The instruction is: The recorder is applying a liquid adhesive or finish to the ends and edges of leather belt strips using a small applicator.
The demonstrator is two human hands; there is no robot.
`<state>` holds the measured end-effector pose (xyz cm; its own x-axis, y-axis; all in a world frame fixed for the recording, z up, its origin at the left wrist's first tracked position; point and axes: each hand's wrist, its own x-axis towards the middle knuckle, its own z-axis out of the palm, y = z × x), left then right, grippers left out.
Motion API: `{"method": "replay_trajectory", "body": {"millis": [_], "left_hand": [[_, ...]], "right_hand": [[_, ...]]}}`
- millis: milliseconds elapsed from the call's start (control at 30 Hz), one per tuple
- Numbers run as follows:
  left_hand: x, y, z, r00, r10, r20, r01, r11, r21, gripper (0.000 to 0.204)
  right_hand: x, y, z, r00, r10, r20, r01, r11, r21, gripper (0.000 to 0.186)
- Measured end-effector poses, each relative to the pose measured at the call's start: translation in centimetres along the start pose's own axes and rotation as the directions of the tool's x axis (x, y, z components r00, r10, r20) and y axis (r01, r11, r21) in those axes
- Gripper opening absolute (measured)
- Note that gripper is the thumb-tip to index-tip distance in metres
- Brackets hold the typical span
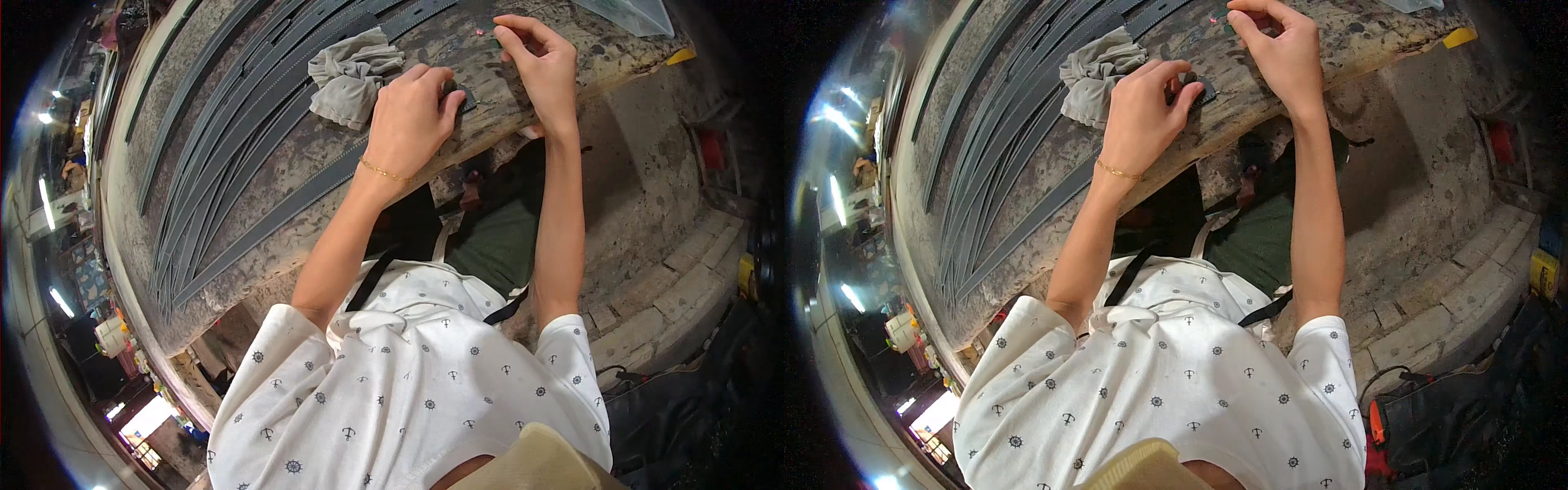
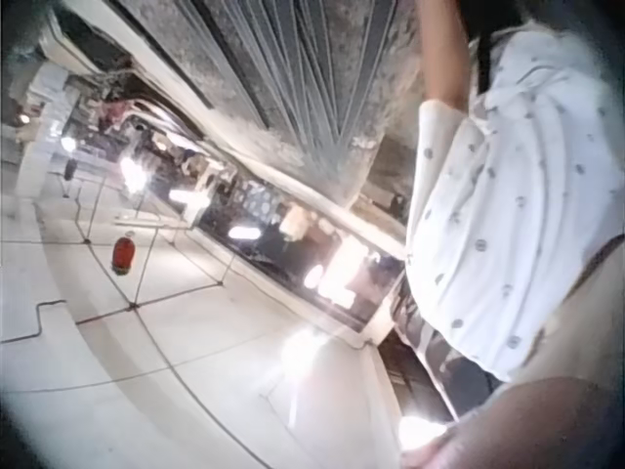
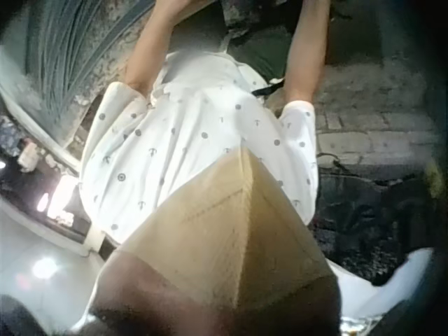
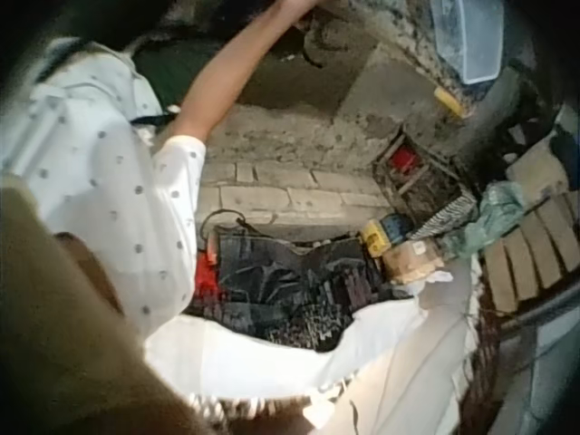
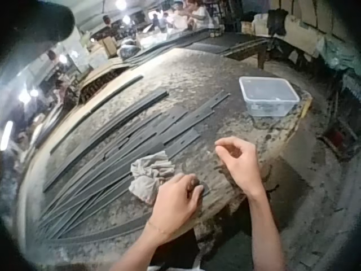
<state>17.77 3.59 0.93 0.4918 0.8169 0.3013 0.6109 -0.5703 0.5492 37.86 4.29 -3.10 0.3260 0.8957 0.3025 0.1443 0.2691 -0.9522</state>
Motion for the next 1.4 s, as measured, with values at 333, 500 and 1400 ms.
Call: {"method": "replay_trajectory", "body": {"millis": [333,500,1400], "left_hand": [[-0.8,2.0,1.3,0.992,0.127,-0.010,-0.124,0.981,0.151,0.014],[-1.4,2.4,1.9,0.984,0.176,0.011,-0.174,0.956,0.236,0.010],[0.1,4.3,1.1,0.967,0.148,0.205,-0.214,0.911,0.352,0.010]], "right_hand": [[0.1,-0.1,0.2,1.000,-0.003,-0.022,0.004,0.999,0.032,0.016],[-0.1,-0.4,0.3,1.000,0.007,-0.004,-0.007,1.000,0.001,0.015],[-0.2,-0.2,0.2,0.998,-0.051,0.028,0.047,0.991,0.126,0.016]]}}
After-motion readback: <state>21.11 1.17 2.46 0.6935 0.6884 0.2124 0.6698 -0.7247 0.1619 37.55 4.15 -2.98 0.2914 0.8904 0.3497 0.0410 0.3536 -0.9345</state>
